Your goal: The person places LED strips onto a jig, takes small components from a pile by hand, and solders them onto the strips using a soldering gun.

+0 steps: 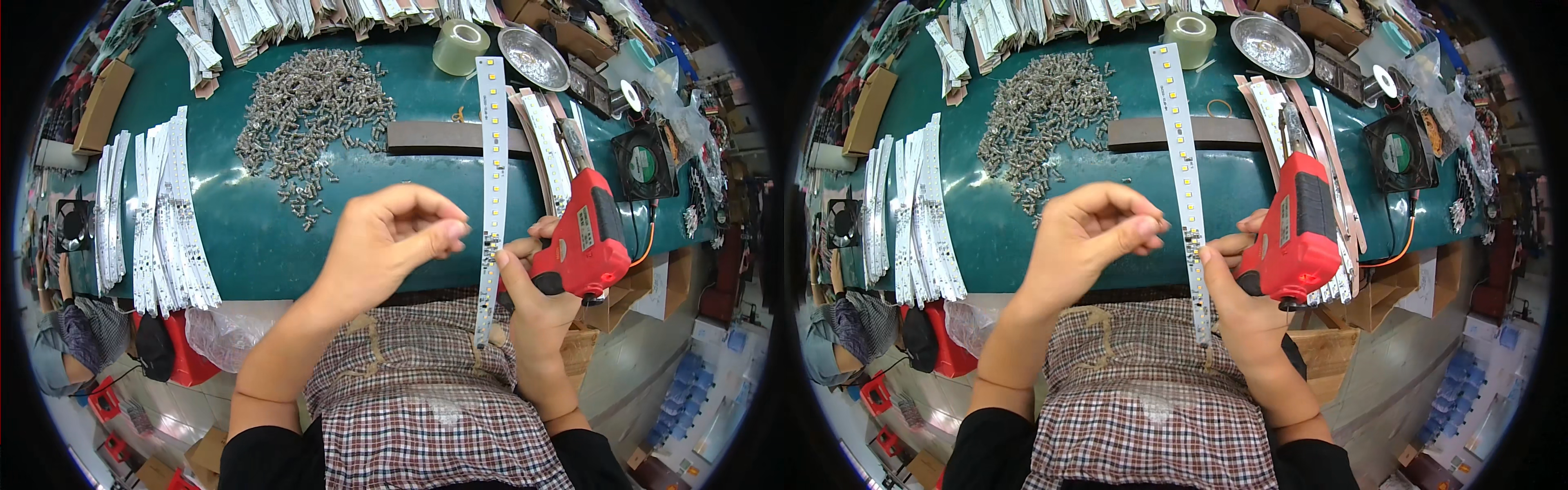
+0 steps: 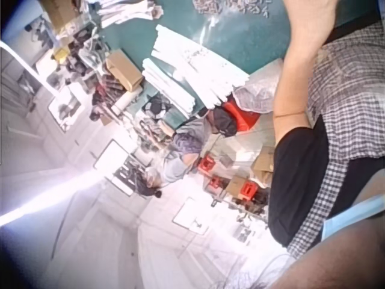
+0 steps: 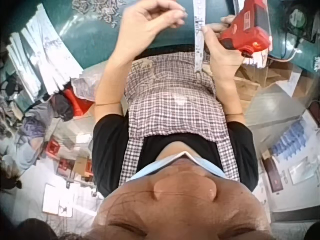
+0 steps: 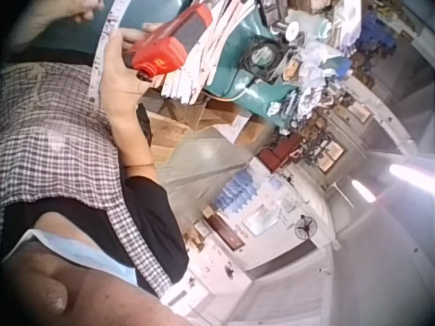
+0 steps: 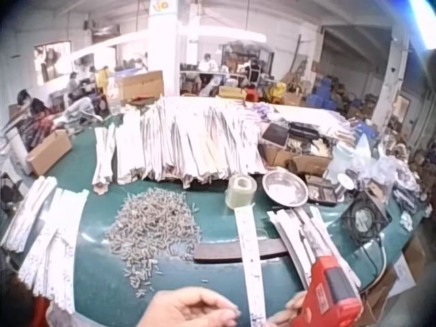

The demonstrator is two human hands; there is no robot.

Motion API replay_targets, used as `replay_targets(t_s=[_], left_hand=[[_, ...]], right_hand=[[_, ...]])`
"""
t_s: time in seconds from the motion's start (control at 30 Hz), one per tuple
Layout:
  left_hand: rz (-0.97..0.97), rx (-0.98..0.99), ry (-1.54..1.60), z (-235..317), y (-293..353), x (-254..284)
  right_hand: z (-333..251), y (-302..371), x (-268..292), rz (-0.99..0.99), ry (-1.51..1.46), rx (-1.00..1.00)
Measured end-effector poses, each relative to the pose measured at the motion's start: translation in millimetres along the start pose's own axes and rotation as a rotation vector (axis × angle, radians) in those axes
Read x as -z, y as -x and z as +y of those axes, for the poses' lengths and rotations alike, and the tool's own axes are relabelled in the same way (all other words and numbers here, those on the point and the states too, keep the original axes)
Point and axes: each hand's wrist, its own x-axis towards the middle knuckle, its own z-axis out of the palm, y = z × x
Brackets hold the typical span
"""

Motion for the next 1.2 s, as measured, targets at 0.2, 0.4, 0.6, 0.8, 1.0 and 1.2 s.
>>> replay_targets(t_s=[0.2,0.4,0.6,0.8,1.0,1.2], left_hand=[[0.040,0.089,0.179,-13.4,1.6,-11.3],[0.015,0.126,0.163,-14.8,1.0,-10.7],[-0.018,0.123,0.129,-15.2,1.4,-9.7],[-0.016,0.124,0.121,-14.9,0.8,-11.2],[-0.002,0.111,0.121,-16.8,0.3,-14.3],[0.051,0.069,0.021,-21.9,-0.5,-21.2]], right_hand=[[2.7,0.0,1.0,-0.052,-0.003,0.000],[7.8,2.9,4.7,-0.049,-0.044,-0.036],[5.8,4.4,8.4,-0.065,-0.036,-0.064],[7.4,4.8,10.5,-0.089,-0.033,-0.057],[11.5,4.3,12.2,-0.097,-0.006,-0.035],[11.9,6.0,9.8,-0.107,-0.017,-0.040]])
